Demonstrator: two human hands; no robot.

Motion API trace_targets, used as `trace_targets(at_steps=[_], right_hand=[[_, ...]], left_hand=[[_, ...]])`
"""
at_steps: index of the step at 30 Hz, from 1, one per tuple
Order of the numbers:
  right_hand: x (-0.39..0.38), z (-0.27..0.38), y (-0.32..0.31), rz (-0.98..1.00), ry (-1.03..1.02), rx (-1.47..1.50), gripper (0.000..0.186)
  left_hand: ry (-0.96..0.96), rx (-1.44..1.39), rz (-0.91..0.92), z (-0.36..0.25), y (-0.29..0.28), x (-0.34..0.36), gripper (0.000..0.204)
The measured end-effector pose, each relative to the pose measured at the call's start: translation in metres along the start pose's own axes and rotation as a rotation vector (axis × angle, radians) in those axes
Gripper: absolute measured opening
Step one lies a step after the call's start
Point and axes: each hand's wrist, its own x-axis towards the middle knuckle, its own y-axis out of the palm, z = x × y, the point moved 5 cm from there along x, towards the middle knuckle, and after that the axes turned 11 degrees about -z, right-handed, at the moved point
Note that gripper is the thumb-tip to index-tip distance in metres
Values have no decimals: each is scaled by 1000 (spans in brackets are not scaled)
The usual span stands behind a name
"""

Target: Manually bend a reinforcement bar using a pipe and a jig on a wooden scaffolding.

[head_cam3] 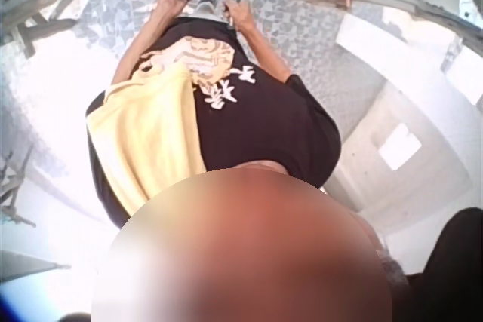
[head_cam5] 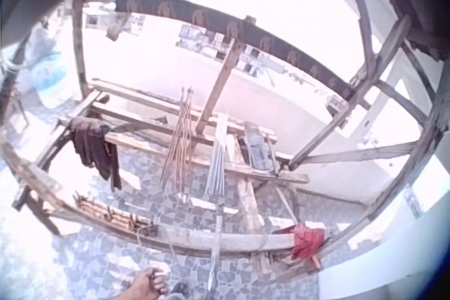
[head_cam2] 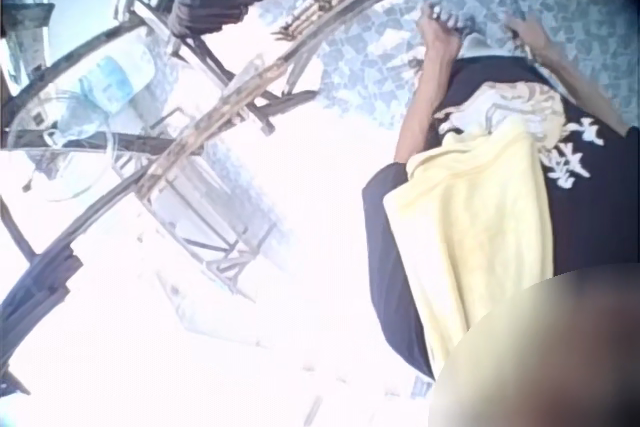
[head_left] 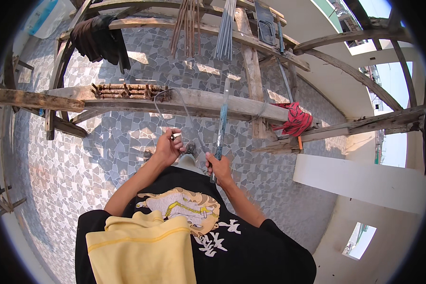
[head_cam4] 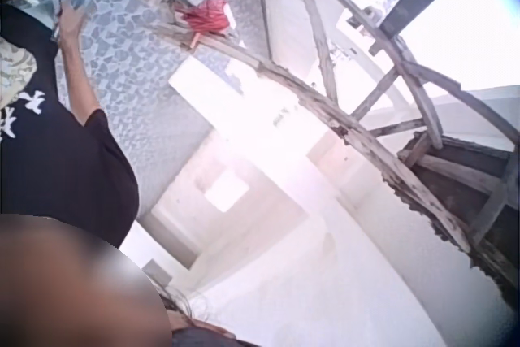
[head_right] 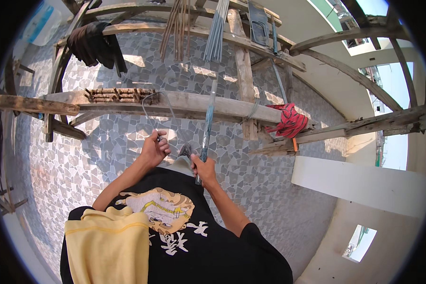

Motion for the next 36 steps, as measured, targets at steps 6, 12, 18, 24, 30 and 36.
trace_targets(at_steps=[6, 12, 18, 24, 30, 36], right_hand=[[-32, -27, 46, -15, 141, 165, 30], [-42, -24, 60, -105, 58, 123, 30], [-55, -47, 92, -127, 154, 224, 27], [-60, -63, 105, -153, 170, 255, 28], [-60, -61, 107, -189, 141, 253, 30], [-62, -58, 104, -205, 115, 230, 32]], left_hand=[[-42, 38, 2, -23, -23, -14, 42], [-89, 159, -56, -39, -32, -31, 45], [-135, 239, -57, -58, -43, -29, 45], [-185, 338, -8, -69, -49, -30, 49], [-188, 436, -4, -79, -51, -29, 53], [-257, 474, 26, -82, -62, -32, 54]])
